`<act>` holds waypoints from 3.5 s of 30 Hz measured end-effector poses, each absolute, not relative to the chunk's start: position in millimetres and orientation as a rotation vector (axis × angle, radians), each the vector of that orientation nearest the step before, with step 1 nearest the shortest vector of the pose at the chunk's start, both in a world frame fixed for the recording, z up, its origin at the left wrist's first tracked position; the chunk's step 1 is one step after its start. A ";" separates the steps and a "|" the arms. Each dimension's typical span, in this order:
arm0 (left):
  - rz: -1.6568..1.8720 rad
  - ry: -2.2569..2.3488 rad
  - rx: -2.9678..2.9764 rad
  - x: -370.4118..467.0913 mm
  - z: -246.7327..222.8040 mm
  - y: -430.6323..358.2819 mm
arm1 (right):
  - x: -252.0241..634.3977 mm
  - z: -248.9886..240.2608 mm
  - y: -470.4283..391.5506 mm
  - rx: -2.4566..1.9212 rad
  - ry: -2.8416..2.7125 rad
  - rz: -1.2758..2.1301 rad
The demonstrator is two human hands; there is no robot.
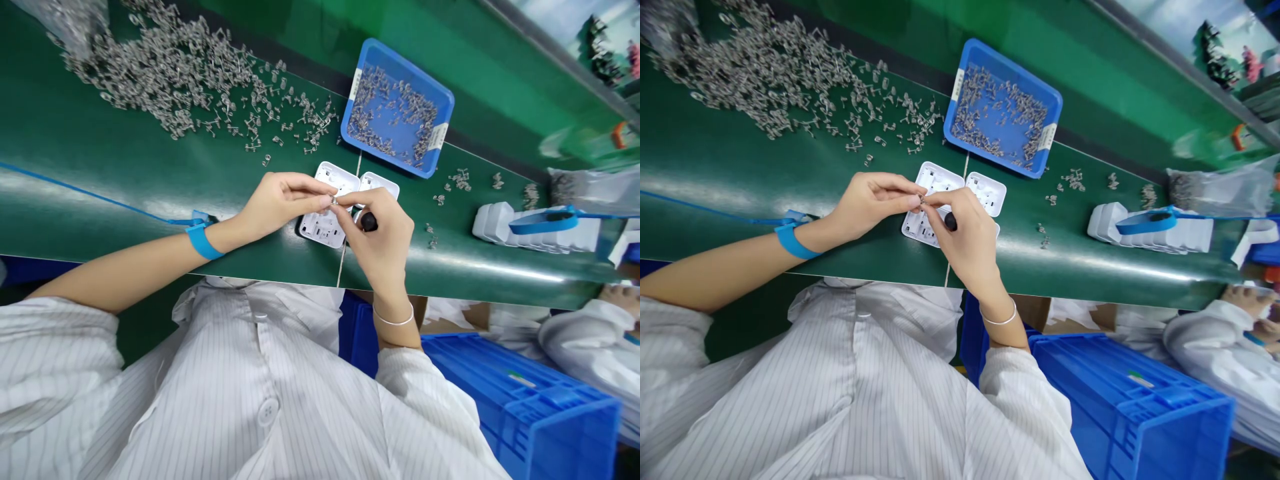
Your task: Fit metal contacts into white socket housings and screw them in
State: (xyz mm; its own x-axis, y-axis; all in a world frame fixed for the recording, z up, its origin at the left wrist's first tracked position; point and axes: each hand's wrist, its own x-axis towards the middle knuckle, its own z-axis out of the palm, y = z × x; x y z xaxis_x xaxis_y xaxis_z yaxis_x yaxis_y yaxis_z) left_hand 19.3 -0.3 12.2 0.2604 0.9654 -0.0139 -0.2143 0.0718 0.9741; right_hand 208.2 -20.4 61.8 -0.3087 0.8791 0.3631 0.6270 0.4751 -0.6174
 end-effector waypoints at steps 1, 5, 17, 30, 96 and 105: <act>1.099 0.878 1.123 19.3 12.2 -0.2 | 207.8 62.6 -21.0 -1.259 -2.036 0.482; 1.113 0.897 1.144 19.6 12.7 -0.5 | 205.9 64.2 -21.4 -1.337 -2.015 0.535; 1.214 1.050 1.293 13.6 5.0 10.3 | 209.3 62.5 28.2 -1.494 -1.991 0.634; 1.152 1.113 1.287 10.5 -13.7 19.6 | 194.3 38.2 56.3 -1.791 -2.258 0.529; 0.931 1.101 1.883 7.8 0.2 2.9 | 198.6 40.4 -14.3 -1.633 -2.187 0.573; 0.796 1.129 1.999 9.8 -6.3 1.7 | 193.2 39.2 -14.2 -1.758 -2.220 0.562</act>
State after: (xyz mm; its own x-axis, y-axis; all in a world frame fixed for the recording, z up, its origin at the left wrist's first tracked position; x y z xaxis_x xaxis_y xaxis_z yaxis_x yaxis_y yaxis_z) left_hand 9.8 1.7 -6.3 0.4318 0.8858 0.1699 0.4579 -0.3776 0.8048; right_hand 193.2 -14.2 39.2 -0.2384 0.9703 -0.0399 0.8724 0.1959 -0.4479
